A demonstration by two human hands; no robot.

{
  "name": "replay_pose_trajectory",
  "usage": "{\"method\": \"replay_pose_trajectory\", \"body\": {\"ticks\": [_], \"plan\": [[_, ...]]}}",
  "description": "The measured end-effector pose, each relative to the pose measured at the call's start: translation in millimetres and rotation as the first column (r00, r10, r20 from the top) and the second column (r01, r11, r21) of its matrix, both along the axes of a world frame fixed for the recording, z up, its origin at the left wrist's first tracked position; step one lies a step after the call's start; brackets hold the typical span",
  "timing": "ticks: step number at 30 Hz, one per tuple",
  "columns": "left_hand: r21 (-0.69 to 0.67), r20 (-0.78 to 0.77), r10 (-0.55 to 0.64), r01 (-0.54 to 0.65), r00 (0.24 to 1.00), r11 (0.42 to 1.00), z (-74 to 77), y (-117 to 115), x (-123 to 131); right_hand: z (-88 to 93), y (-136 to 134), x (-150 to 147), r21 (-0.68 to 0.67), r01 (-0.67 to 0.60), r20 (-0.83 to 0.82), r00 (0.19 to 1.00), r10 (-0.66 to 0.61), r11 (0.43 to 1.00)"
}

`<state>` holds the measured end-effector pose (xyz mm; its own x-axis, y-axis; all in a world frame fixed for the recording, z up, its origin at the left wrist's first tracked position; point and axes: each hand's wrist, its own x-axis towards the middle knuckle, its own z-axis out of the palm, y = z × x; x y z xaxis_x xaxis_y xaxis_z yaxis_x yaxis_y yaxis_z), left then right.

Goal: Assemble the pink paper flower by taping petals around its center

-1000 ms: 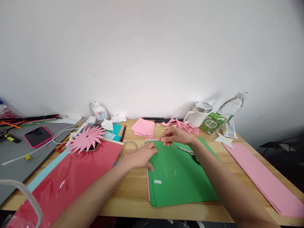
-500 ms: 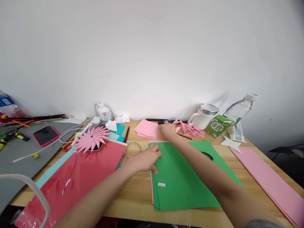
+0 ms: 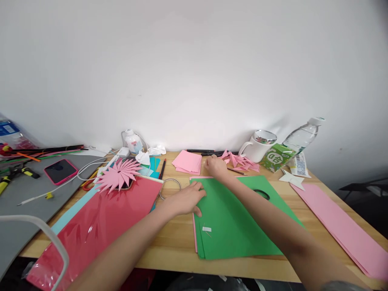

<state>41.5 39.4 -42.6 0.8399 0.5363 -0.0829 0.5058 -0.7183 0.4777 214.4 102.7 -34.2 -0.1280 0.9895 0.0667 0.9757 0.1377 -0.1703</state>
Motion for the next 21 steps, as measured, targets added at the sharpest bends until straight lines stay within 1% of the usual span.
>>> {"method": "replay_pose_trajectory", "body": {"ticks": [1, 2, 3, 4, 5, 6, 7, 8, 9, 10, 11, 12, 13, 14, 15, 16, 17, 18, 19, 20, 21], "plan": [[-0.006, 0.010, -0.003, 0.003, 1.000, 1.000, -0.2, 0.5, -1.0, 5.4, -7.1, 6.3, -0.025, -0.032, -0.037, 0.999, 0.031, 0.999], [-0.012, 0.022, -0.007, 0.007, 1.000, 1.000, 0.1, 1.0, -1.9, 10.6, -16.0, 13.5, -0.068, -0.095, -0.092, 0.992, 0.088, 0.993], [-0.022, 0.034, -0.012, 0.012, 0.999, 1.000, 0.8, 1.6, -2.6, 15.3, -26.7, 20.8, -0.115, -0.167, -0.151, 0.977, 0.149, 0.979], [-0.032, 0.047, -0.016, 0.018, 0.999, 0.999, 1.7, 2.3, -3.2, 18.7, -39.0, 27.5, -0.172, -0.277, -0.246, 0.941, 0.231, 0.945], [-0.041, 0.055, -0.019, 0.022, 0.998, 0.999, 2.6, 2.9, -3.6, 20.4, -52.6, 33.0, -0.267, -0.485, -0.496, 0.810, 0.313, 0.833], [-0.049, 0.059, -0.021, 0.024, 0.998, 0.999, 3.5, 3.7, -3.7, 20.1, -67.0, 36.4, -0.310, -0.622, -0.686, 0.670, 0.284, 0.720], [-0.052, 0.060, -0.017, 0.021, 0.998, 0.998, 4.0, 4.5, -3.7, 18.0, -81.9, 37.6, -0.329, -0.689, -0.799, 0.568, 0.199, 0.645], [-0.054, 0.059, -0.013, 0.017, 0.998, 0.998, 4.2, 5.4, -3.5, 14.4, -96.7, 36.7, -0.336, -0.718, -0.866, 0.490, 0.100, 0.609], [-0.054, 0.056, -0.012, 0.015, 0.998, 0.998, 3.9, 6.4, -3.3, 9.9, -111.2, 34.0, -0.314, -0.707, -0.913, 0.408, 0.002, 0.634], [-0.054, 0.053, -0.013, 0.016, 0.999, 0.998, 3.1, 7.4, -3.0, 5.2, -125.1, 30.5, -0.288, -0.685, -0.942, 0.330, -0.068, 0.670], [-0.054, 0.049, -0.019, 0.021, 0.999, 0.998, 2.0, 8.4, -2.7, 0.9, -138.2, 27.1, -0.261, -0.663, -0.959, 0.261, -0.110, 0.702], [-0.051, 0.046, -0.025, 0.027, 0.999, 0.998, 0.6, 9.2, -2.3, -2.5, -150.4, 24.7, -0.264, -0.661, -0.963, 0.217, -0.159, 0.702], [-0.046, 0.043, -0.030, 0.032, 0.999, 0.998, -0.8, 9.8, -1.7, -4.8, -161.6, 23.8, -0.283, -0.676, -0.959, 0.190, -0.210, 0.680], [-0.040, 0.037, -0.034, 0.035, 0.999, 0.999, -2.0, 10.1, -0.9, -5.9, -172.0, 24.6, -0.310, -0.719, -0.949, 0.199, -0.243, 0.621], [-0.033, 0.029, -0.034, 0.035, 0.999, 0.999, -2.9, 9.9, 0.2, -6.2, -181.4, 27.0, -0.346, -0.780, -0.936, 0.246, -0.252, 0.521], [-0.026, 0.020, -0.033, 0.034, 0.999, 0.999, -3.1, 9.3, 1.4, -5.8, -189.9, 30.4, -0.378, -0.831, -0.923, 0.307, -0.231, 0.408], [-0.019, 0.007, -0.032, 0.032, 0.999, 0.999, -2.4, 8.3, 2.6, -5.1, -197.4, 34.2, -0.427, -0.860, -0.903, 0.389, -0.182, 0.279], [-0.013, -0.007, -0.030, 0.030, 1.000, 0.999, -0.6, 7.1, 3.5, -4.2, -204.0, 37.7, -0.493, -0.851, -0.870, 0.480, -0.112, 0.180], [-0.008, -0.020, -0.030, 0.029, 0.999, 1.000, 2.3, 6.0, 3.7, -3.0, -209.4, 40.3, -0.558, -0.817, -0.828, 0.560, -0.029, 0.148], [-0.003, -0.030, -0.024, 0.024, 0.999, 1.000, 6.4, 5.2, 2.9, -1.2, -213.7, 41.7, -0.610, -0.773, -0.777, 0.627, 0.057, 0.175], [0.011, -0.037, -0.001, 0.001, 0.999, 1.000, 11.4, 4.9, 0.7, 1.3, -216.5, 41.7, -0.634, -0.732, -0.728, 0.674, 0.129, 0.250]]}}
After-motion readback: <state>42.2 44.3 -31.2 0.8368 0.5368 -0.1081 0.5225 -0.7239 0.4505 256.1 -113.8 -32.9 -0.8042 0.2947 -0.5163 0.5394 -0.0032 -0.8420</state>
